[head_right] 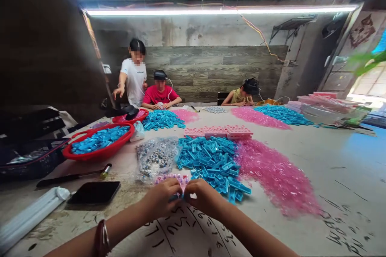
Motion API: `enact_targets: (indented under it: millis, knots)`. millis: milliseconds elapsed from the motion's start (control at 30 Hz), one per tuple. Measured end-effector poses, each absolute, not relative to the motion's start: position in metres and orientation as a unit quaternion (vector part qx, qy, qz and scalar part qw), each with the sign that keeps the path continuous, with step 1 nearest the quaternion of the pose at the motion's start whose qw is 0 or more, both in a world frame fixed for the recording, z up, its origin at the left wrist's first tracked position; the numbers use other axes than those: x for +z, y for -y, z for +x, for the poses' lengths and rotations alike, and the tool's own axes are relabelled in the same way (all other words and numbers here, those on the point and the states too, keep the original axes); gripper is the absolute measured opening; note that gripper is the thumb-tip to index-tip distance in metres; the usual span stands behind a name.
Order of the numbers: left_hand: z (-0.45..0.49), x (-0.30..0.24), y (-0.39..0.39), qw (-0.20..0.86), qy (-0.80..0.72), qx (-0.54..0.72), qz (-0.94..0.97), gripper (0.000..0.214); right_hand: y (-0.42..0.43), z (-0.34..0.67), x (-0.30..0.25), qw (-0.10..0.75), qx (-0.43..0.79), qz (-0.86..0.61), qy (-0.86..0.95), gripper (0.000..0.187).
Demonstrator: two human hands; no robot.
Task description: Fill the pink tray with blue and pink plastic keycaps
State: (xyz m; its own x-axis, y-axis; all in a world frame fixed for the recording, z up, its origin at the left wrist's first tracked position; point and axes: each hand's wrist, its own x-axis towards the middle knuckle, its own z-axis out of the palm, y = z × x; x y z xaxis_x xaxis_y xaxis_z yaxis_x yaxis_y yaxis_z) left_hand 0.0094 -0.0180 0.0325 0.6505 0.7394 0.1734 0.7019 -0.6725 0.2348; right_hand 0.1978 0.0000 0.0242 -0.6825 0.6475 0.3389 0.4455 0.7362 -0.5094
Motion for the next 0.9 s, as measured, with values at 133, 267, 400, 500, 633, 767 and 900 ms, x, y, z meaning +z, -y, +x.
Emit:
enact_targets:
  millis: [133, 267, 400, 500, 633, 767, 900]
  knots:
    - [0.01, 0.032, 0.017, 0.051, -0.401, 0.119, 0.907, 0.01, -0.002, 0.197, 0.02, 0.27, 0.229, -0.304, 0.885, 0.012]
    - [0.011, 0.032, 0.016, 0.055, -0.406, 0.118, 0.905, 0.011, -0.004, 0.198, 0.019, 0.27, 0.229, -0.3, 0.886, 0.011]
    - [0.01, 0.029, 0.014, 0.087, -0.412, 0.133, 0.897, 0.01, -0.005, 0.198, 0.019, 0.25, 0.209, -0.294, 0.899, 0.017]
    - [0.011, 0.027, 0.011, 0.122, -0.43, 0.14, 0.883, 0.007, -0.007, 0.198, 0.02, 0.237, 0.194, -0.296, 0.905, 0.019]
    - [0.013, 0.026, 0.007, 0.157, -0.442, 0.145, 0.871, 0.007, -0.009, 0.196, 0.026, 0.217, 0.208, -0.323, 0.897, 0.019]
    - [0.014, 0.027, 0.004, 0.167, -0.445, 0.142, 0.868, 0.01, -0.01, 0.195, 0.031, 0.208, 0.229, -0.347, 0.886, 0.02]
    - [0.015, 0.028, 0.002, 0.174, -0.448, 0.138, 0.866, 0.01, -0.012, 0.195, 0.03, 0.214, 0.253, -0.346, 0.878, 0.015]
